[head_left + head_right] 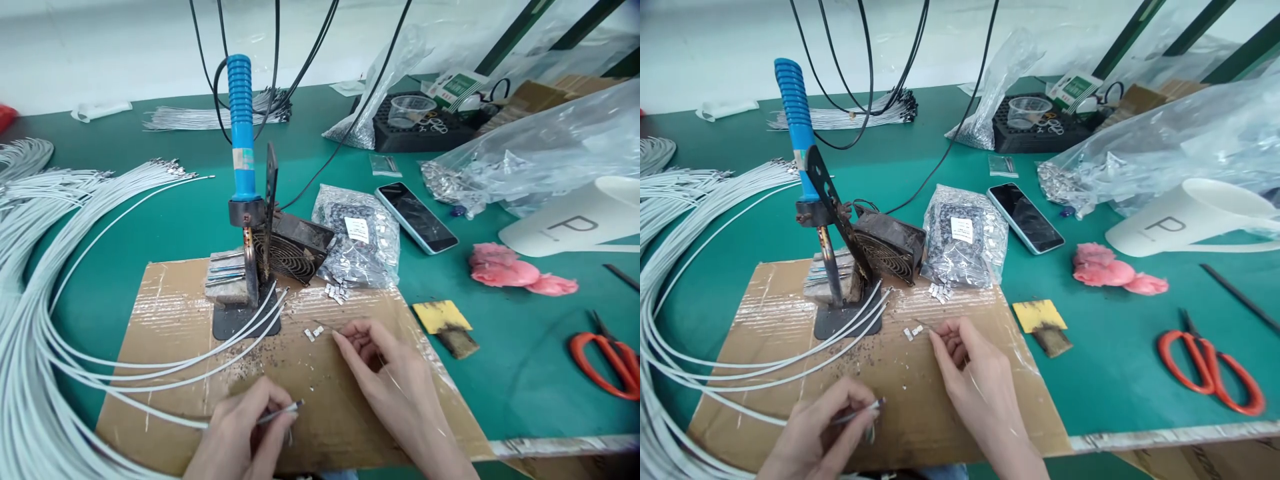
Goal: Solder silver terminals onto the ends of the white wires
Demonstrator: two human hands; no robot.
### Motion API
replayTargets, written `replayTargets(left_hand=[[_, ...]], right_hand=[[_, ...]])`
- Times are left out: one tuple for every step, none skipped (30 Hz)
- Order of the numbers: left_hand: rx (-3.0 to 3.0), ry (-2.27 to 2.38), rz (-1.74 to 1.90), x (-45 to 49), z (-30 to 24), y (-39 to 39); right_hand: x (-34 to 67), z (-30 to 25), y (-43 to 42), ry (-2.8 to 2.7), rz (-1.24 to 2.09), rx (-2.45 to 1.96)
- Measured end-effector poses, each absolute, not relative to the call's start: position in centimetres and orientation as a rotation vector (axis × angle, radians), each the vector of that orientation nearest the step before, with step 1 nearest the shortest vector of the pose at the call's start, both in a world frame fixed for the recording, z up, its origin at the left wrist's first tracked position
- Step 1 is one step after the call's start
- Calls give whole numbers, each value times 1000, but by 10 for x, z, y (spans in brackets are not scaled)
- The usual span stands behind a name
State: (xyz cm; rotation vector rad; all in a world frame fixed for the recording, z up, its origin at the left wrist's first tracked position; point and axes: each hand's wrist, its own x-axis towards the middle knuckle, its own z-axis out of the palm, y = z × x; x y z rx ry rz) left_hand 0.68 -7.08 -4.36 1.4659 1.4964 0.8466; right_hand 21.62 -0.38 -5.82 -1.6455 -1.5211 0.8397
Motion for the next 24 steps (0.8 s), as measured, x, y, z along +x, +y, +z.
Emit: replayTargets(left_hand=[[1359, 1492, 860, 9, -43, -67], [1245, 1486, 875, 9, -42, -63], [1137, 1473, 888, 8, -40, -59], [1043, 1456, 898, 7, -37, -57], [969, 1439, 908, 5, -34, -55], [916, 1423, 914, 4, -32, -53], [881, 1412, 914, 2, -29, -51], [856, 1408, 910, 1, -27, -50], [839, 1409, 908, 1, -25, -49], [827, 1413, 909, 0, -24, -49], [818, 1416, 913, 0, -23, -49], [810, 1417, 916, 0, -22, -49], [804, 1416, 922, 0, -21, -49], [799, 1411, 929, 0, -21, -49], [793, 1404, 937, 1, -21, -49], [791, 1393, 944, 1, -21, -49], [793, 1379, 953, 1, -21, -50], [798, 1368, 962, 2, -22, -50], [807, 1357, 971, 2, -23, -50], [819, 1349, 977, 3, -25, -51], [835, 1344, 980, 3, -27, -52], [857, 1343, 980, 3, -29, -53], [893, 1352, 973, 3, -32, -55], [955, 1374, 957, 3, -34, -57]], right_hand=[[216, -58, -7, -1480, 863, -1639], [215, -59, -10, -1441, 894, -1627], [212, -58, -13, -1410, 930, -1611], [209, -57, -15, -1394, 969, -1591], [205, -56, -18, -1373, 1014, -1573], [200, -53, -20, -1337, 1070, -1558], [194, -50, -22, -1281, 1130, -1545], [188, -46, -24, -1194, 1199, -1537], [182, -41, -25, -1103, 1266, -1524], [176, -37, -27, -1030, 1321, -1506], [171, -34, -28, -982, 1361, -1482], [166, -30, -28, -962, 1390, -1455], [162, -28, -29, -951, 1420, -1427], [159, -27, -29, -937, 1457, -1400], [157, -26, -29, -916, 1503, -1376], [155, -26, -29, -888, 1553, -1358], [153, -26, -30, -860, 1600, -1344], [152, -27, -31, -846, 1629, -1336], [150, -28, -32, -858, 1634, -1333], [148, -28, -33, -897, 1610, -1336], [146, -29, -34, -950, 1564, -1340], [145, -29, -35, -997, 1513, -1342], [145, -29, -35, -1014, 1474, -1345], [147, -29, -33, -983, 1441, -1346]])
